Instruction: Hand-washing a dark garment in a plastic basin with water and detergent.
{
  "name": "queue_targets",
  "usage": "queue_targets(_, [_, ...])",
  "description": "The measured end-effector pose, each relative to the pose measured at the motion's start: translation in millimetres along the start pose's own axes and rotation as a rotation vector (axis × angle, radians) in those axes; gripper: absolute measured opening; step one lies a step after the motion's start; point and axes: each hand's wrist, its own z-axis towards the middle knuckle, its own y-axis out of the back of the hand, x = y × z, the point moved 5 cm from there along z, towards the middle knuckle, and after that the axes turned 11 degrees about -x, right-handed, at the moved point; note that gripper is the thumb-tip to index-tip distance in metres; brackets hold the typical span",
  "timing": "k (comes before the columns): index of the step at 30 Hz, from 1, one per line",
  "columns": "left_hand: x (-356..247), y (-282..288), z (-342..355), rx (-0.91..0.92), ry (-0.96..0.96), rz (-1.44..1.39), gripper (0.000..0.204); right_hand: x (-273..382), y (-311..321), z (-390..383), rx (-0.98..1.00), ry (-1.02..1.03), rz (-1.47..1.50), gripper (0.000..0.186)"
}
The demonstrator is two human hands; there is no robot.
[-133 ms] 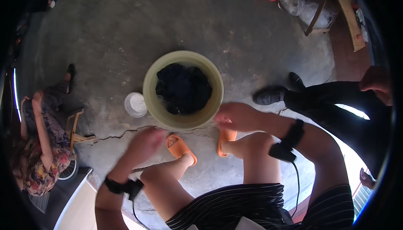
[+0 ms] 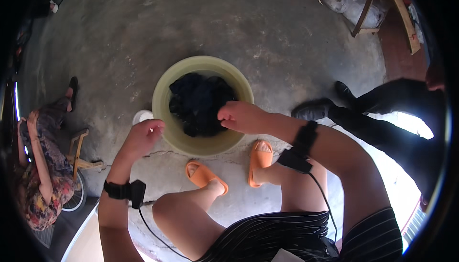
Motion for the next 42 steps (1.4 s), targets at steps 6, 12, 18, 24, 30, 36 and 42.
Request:
queue_targets(6, [100,-93,61,0.06,0.295,-0.397,0.035,-103,-59,68,-0.387,0.045,0.046,0.035])
queue_targets(12, [146,-140,103,-0.427,0.111,-0.406,0.054,-184,-74,120,-0.526,-0.325,0.403,0.057])
queue_targets(18, [177,-183,141,-0.115,0.464,-1.228,0.063,-155,-120,147,-0.361,-0.669,1.083,0.071])
queue_targets(24, [87,-178,114,0.064,0.15,-0.867,0.043,-138,-103,102,-0.344,-0.392,1.029,0.061])
queue_targets(30, [85,-162,39,-0.197,-0.454,0.126,0.046,-102,-111,63,-0.211,0.215,-0.313,0.071])
queue_targets(36, [117,-193,50,0.079,-0.074,0.442,0.091,-111,-165,90,-0.017,0.06,-0.653,0.081])
queue_targets(42, [144,-203,65,-0.009,-0.193,0.36,0.088,-119,-160,94,0.008,-0.042,-0.592,0.081])
